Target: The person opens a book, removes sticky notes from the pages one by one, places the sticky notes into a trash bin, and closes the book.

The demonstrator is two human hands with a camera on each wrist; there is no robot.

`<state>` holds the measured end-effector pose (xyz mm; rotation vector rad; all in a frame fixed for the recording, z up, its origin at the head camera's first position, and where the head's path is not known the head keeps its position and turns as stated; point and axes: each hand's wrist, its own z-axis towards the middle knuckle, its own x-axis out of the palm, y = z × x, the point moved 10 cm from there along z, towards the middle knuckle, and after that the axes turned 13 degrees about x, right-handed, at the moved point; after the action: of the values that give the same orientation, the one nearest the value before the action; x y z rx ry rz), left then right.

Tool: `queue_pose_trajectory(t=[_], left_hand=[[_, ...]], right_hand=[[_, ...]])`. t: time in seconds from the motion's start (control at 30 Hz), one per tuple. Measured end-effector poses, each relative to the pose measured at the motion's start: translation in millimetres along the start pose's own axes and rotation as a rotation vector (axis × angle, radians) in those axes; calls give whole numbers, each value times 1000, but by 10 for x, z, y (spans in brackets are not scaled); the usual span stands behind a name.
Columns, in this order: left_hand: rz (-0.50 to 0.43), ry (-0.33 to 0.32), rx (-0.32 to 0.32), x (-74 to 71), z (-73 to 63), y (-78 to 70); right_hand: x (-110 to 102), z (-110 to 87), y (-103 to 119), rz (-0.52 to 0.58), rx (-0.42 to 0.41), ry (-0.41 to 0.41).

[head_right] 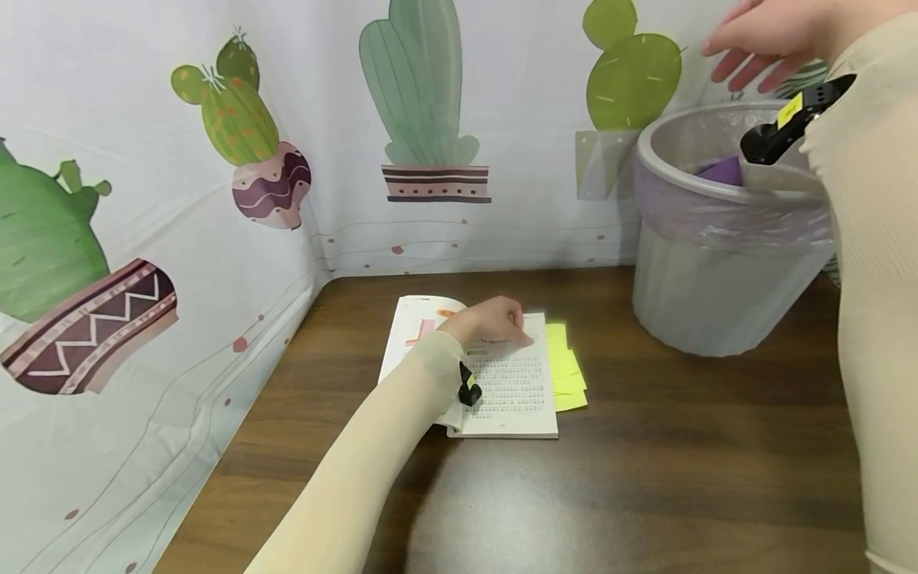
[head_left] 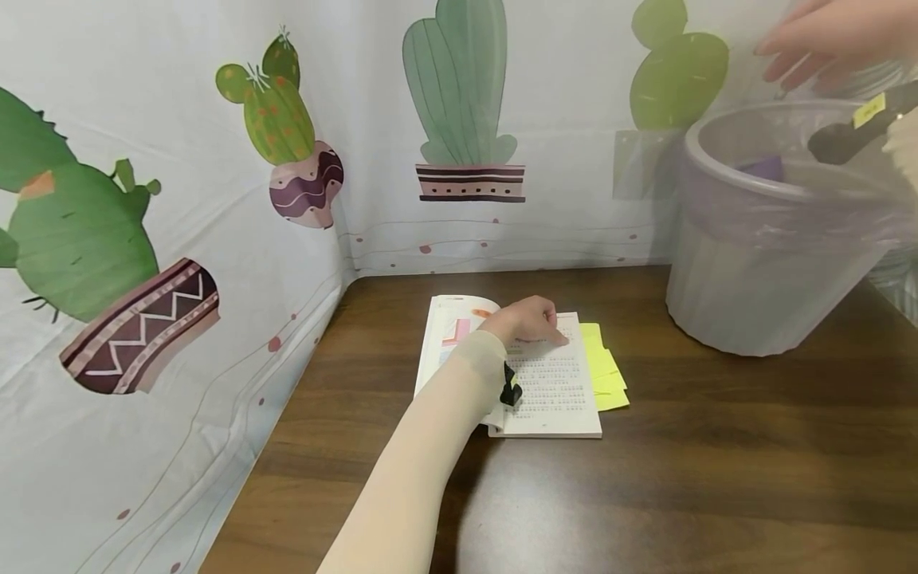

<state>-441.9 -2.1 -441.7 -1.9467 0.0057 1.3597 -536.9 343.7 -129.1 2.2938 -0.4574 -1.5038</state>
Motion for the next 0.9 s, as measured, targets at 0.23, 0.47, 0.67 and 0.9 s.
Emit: queue_pose_trajectory(t=[0.23, 0.47, 0.67, 0.9], left_hand=[[18, -11, 14, -12, 3, -20], [-24, -10, 7, -5, -17, -18], [-11, -11, 14, -17, -24, -28], [16, -7, -3, -38, -34, -11]], right_hand=[[160, -302, 441, -51, -102, -132], [461, -663, 718, -20, -202, -323], [844, -863, 913, -68, -306, -349], [1528, -1004, 1098, -114, -438, -307]])
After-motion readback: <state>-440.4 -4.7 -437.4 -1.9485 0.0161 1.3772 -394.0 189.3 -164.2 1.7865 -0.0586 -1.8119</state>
